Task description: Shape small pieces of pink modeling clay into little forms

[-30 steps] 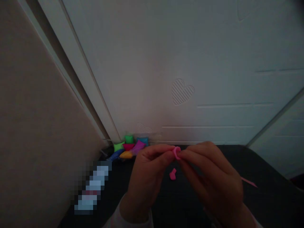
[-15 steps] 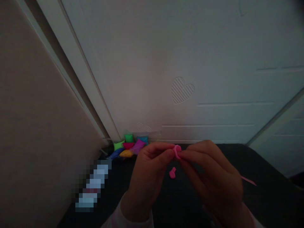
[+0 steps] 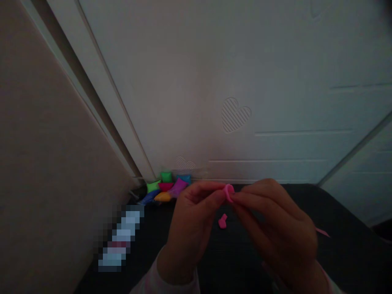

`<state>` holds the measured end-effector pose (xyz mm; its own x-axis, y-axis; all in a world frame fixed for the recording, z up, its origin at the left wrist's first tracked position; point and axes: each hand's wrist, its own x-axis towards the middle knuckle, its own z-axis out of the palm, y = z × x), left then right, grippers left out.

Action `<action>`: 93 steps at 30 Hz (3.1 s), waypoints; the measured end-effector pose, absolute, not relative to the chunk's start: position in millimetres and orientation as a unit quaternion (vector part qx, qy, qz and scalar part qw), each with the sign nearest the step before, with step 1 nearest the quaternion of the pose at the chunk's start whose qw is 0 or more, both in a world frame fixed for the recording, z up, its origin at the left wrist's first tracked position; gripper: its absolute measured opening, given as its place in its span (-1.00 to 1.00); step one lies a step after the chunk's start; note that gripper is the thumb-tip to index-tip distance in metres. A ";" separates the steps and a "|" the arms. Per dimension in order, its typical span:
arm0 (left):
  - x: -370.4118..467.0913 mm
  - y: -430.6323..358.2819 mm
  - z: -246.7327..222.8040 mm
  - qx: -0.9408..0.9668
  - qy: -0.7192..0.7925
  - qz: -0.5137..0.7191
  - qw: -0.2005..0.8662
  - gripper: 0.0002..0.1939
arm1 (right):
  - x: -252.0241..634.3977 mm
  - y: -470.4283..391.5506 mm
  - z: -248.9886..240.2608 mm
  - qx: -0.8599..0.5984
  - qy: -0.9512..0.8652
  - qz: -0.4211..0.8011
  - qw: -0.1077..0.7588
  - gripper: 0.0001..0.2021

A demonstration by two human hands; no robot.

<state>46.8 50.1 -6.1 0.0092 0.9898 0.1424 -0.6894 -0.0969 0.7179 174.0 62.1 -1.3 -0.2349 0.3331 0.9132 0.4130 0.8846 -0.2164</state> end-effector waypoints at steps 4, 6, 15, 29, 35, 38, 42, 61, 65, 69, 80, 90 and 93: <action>47.5 50.7 -6.6 0.323 0.236 0.665 0.631 -0.95 | 174.3 61.6 -2.7 -0.237 -0.787 -0.028 0.570 -0.87; 47.7 50.9 -6.9 0.321 0.242 0.666 0.629 -0.93 | 174.4 61.5 -3.2 -0.236 -0.787 -0.023 0.569 -0.87; 46.9 48.6 -7.3 0.329 0.218 0.667 0.632 -0.90 | 173.7 61.2 -5.2 -0.231 -0.785 0.010 0.574 -0.81; 46.9 47.5 -5.6 0.327 0.190 0.667 0.642 -0.92 | 175.8 60.6 -4.9 -0.223 -0.782 -0.008 0.582 -0.79; 46.2 46.4 -4.9 0.348 0.181 0.656 0.644 -0.92 | 177.4 58.4 -5.7 -0.217 -0.785 0.026 0.579 -0.78; 46.8 47.3 -4.7 0.346 0.193 0.656 0.643 -0.90 | 179.1 57.7 -5.5 -0.216 -0.790 0.024 0.573 -0.81; 47.4 46.9 -3.9 0.345 0.185 0.654 0.647 -0.90 | 177.9 58.1 -4.3 -0.212 -0.790 0.022 0.575 -0.81; 47.7 44.2 -3.0 0.348 0.202 0.647 0.648 -0.88 | 174.3 52.7 -0.6 -0.231 -0.765 0.016 0.602 -0.78; 47.8 43.9 -3.6 0.347 0.201 0.649 0.647 -0.87 | 174.5 50.8 -0.1 -0.226 -0.766 0.024 0.601 -0.76; 48.5 44.4 -2.5 0.333 0.200 0.648 0.655 -0.88 | 175.6 50.8 -1.3 -0.215 -0.763 0.033 0.609 -0.73; 48.2 43.4 -3.3 0.311 0.210 0.640 0.670 -0.87 | 175.9 53.4 1.4 -0.214 -0.767 0.016 0.605 -0.77; 48.5 42.8 -0.5 0.304 0.192 0.640 0.679 -0.85 | 176.0 51.6 0.4 -0.208 -0.760 0.025 0.615 -0.74; 48.1 41.8 -0.6 0.302 0.193 0.640 0.680 -0.84 | 174.2 51.9 2.2 -0.201 -0.764 0.032 0.612 -0.76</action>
<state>48.1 41.8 -0.6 0.1070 0.9867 0.1228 -0.7533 -0.0002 0.6577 174.2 51.9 2.2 -0.1695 0.3463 0.9227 0.2670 0.9174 -0.2952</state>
